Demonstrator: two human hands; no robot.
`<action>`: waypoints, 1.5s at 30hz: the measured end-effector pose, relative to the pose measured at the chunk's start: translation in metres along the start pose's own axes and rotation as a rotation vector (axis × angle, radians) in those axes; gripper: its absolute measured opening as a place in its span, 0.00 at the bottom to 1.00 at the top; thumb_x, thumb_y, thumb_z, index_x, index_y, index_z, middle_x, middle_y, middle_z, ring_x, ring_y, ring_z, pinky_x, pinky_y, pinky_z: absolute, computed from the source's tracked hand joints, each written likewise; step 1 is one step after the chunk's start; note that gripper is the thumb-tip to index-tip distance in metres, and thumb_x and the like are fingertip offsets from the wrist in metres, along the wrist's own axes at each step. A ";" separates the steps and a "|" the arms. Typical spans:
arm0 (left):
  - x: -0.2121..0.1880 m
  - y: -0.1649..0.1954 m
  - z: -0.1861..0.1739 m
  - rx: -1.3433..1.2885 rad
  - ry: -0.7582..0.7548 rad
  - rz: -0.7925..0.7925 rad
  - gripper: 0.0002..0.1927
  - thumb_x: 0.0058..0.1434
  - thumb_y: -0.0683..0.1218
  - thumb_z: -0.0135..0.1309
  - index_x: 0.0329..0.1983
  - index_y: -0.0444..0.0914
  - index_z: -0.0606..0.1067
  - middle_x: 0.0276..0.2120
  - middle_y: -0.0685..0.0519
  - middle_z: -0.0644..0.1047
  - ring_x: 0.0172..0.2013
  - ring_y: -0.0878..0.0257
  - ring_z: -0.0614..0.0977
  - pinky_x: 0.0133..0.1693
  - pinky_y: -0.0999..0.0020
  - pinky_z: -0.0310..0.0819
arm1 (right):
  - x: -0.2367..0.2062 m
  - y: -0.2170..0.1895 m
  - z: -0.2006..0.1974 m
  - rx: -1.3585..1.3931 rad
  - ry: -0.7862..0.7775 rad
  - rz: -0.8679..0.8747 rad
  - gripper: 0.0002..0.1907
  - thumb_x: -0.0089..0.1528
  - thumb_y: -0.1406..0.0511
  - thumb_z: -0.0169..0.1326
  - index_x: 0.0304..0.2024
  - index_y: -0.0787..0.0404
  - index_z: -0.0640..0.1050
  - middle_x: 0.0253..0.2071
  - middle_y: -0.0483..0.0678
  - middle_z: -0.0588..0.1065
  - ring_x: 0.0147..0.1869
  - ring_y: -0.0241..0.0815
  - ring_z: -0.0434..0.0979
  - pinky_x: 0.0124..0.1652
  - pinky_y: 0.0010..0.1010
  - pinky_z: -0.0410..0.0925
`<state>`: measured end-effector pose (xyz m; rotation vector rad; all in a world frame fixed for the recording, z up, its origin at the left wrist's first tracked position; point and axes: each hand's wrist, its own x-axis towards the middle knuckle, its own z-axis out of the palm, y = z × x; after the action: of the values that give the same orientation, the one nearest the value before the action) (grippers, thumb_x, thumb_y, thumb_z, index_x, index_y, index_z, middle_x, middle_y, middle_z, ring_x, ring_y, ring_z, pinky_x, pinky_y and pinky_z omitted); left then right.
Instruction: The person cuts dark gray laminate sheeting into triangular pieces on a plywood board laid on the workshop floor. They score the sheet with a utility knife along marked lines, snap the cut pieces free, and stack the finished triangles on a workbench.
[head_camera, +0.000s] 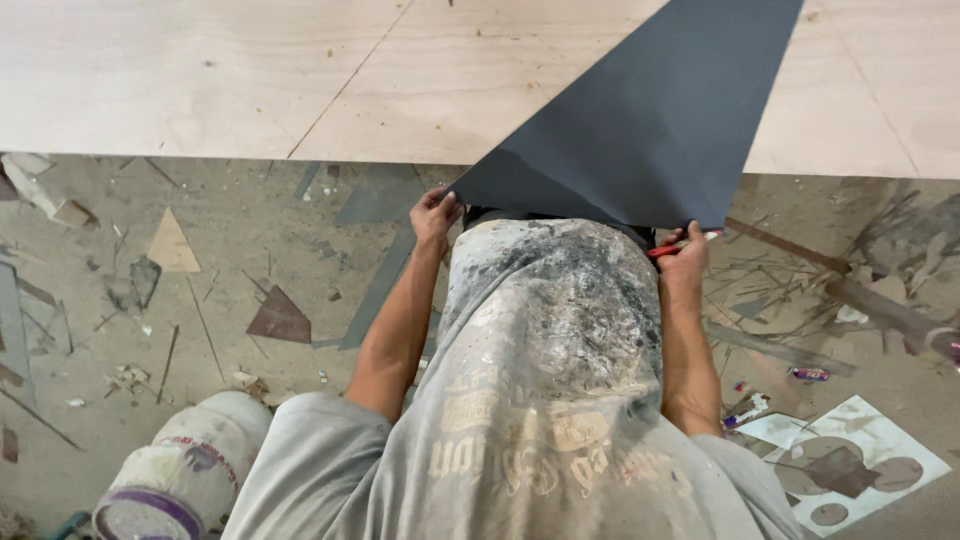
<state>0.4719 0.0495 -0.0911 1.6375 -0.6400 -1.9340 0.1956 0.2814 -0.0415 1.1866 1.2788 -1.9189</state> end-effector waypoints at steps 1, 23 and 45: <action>-0.001 0.001 0.002 0.012 0.001 -0.008 0.13 0.61 0.37 0.61 0.49 0.32 0.76 0.35 0.50 0.81 0.32 0.61 0.84 0.37 0.66 0.86 | 0.000 -0.001 0.001 -0.004 0.006 -0.016 0.09 0.67 0.63 0.59 0.39 0.57 0.72 0.29 0.45 0.72 0.30 0.38 0.71 0.30 0.27 0.68; -0.032 0.024 0.035 0.030 0.087 0.019 0.12 0.61 0.37 0.62 0.46 0.33 0.76 0.33 0.51 0.79 0.30 0.63 0.82 0.35 0.66 0.85 | 0.007 -0.011 -0.001 0.009 0.109 -0.069 0.10 0.64 0.64 0.62 0.38 0.57 0.72 0.28 0.45 0.71 0.28 0.38 0.70 0.25 0.26 0.65; -0.036 0.044 0.076 -0.033 0.175 -0.056 0.12 0.63 0.36 0.57 0.48 0.37 0.72 0.39 0.48 0.81 0.38 0.56 0.85 0.45 0.57 0.86 | 0.010 -0.035 0.034 -0.044 0.018 -0.138 0.07 0.63 0.67 0.60 0.34 0.59 0.73 0.24 0.46 0.71 0.22 0.41 0.71 0.21 0.32 0.65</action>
<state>0.4049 0.0419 -0.0243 1.7967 -0.4955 -1.8045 0.1502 0.2649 -0.0295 1.1217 1.4391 -1.9698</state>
